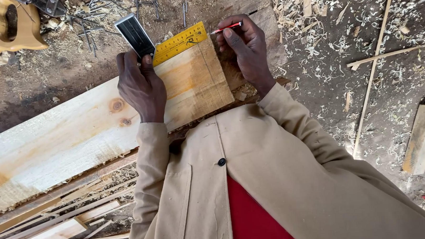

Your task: Measuring a wooden board with a square and pencil, then cutting it with a hand saw on a workbench.

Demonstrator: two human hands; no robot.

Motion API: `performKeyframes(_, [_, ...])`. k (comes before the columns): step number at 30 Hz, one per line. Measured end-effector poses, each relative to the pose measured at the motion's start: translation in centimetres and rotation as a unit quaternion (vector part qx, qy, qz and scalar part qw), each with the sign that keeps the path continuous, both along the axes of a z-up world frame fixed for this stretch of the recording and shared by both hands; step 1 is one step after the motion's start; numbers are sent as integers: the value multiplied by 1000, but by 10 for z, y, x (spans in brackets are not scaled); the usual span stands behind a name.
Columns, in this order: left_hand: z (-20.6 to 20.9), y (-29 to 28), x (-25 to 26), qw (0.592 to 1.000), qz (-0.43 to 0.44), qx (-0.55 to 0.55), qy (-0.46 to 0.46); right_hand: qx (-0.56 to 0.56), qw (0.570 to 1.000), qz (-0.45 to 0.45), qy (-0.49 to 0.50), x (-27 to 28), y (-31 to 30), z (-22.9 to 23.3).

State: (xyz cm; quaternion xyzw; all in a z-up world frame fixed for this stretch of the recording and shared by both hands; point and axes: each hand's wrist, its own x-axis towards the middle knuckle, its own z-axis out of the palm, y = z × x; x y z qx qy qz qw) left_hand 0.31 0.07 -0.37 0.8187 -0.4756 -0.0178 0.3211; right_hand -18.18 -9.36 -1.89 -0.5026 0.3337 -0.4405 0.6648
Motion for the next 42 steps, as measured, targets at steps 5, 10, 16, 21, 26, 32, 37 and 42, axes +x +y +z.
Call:
performKeyframes(5, [1, 0, 0, 1000, -3, 5, -5, -8, 1000, 0, 2, 1, 0, -1])
performKeyframes(10, [-2, 0, 1, 1000, 2, 5, -10, -40, 999, 8, 28, 0, -1, -3])
performKeyframes(16, [-1, -1, 0, 1000, 5, 11, -13, -82, 994, 8, 77, 1, -3, -7])
performKeyframes(21, [-2, -1, 0, 1000, 8, 13, -13, -95, 991, 11, 98, 1, -3, -7])
performKeyframes(26, [-3, -1, 0, 1000, 6, 6, -18, -95, 991, 10, 90, 1, -3, -7])
performKeyframes(32, [-5, -1, 0, 1000, 9, 6, -17, -105, 990, 22, 93, -2, -4, -9])
performKeyframes(37, [0, 2, 3, 1000, 1, -8, 26, -110, 993, 8, 51, -1, -4, 0])
performKeyframes(42, [11, 18, 5, 962, -64, -143, 221, -44, 997, -35, -57, -7, 1, -1])
